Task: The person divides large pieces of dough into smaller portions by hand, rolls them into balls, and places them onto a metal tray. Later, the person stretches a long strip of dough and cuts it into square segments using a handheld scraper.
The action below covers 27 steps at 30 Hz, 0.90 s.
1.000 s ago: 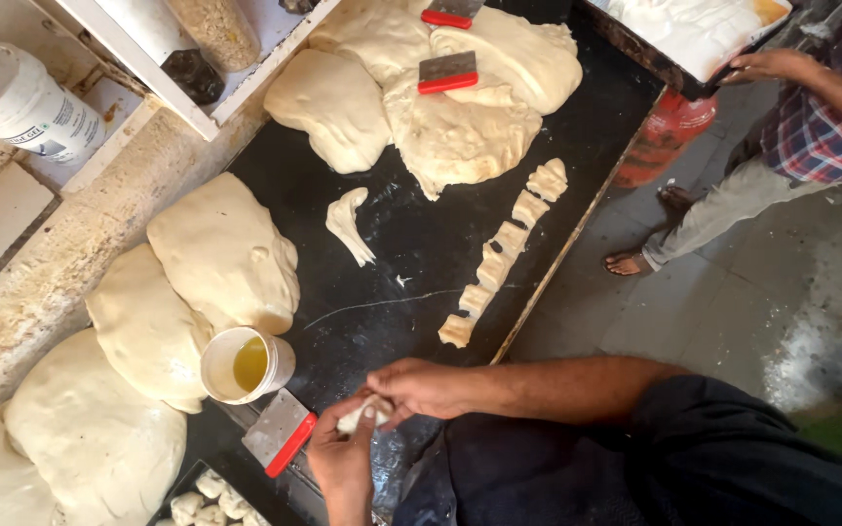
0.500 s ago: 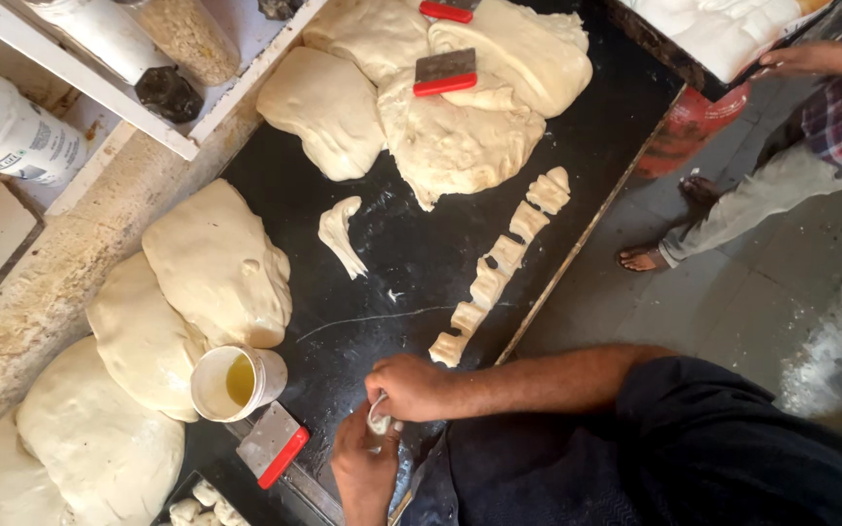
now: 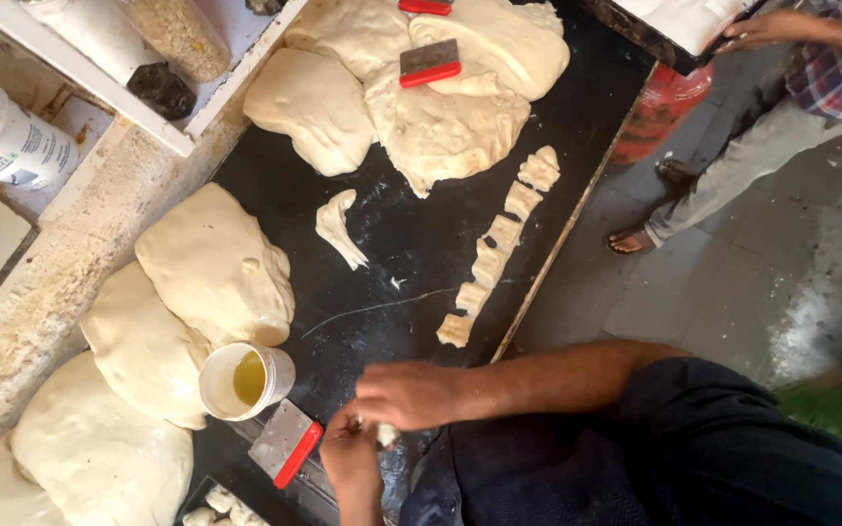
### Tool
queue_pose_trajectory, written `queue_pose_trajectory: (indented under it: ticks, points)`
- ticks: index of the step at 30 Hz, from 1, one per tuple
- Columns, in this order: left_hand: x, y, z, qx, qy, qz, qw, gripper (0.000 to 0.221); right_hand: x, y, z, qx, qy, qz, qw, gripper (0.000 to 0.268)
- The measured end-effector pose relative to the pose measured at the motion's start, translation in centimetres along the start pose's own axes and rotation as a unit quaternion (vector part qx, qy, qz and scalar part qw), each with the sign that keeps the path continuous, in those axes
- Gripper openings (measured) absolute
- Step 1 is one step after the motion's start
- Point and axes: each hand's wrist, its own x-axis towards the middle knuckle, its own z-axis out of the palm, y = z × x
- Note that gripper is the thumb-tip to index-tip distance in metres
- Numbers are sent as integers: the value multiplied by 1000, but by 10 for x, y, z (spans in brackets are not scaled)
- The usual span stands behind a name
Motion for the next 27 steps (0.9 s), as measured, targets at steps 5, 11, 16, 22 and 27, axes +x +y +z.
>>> queue_pose_trajectory:
  ticks: [5,11,16,22,27]
  points:
    - [2,14,-28,-267,-62,-132,953,40,-6,-13,-4,-13,90,-168,982,56]
    - [-10,27,-18,-108,-4,-67,992,40,-6,2,11,-7,120,-106,987,24]
    - [-17,9,-8,-15,-24,103,994,25,-16,27,13,122,13,12,992,40]
    - [-31,-9,-15,-126,141,23,982,20,-57,75,-13,226,30,199,953,40]
    - [-46,-30,-21,-148,184,-44,971,22,-75,107,-36,245,76,272,928,39]
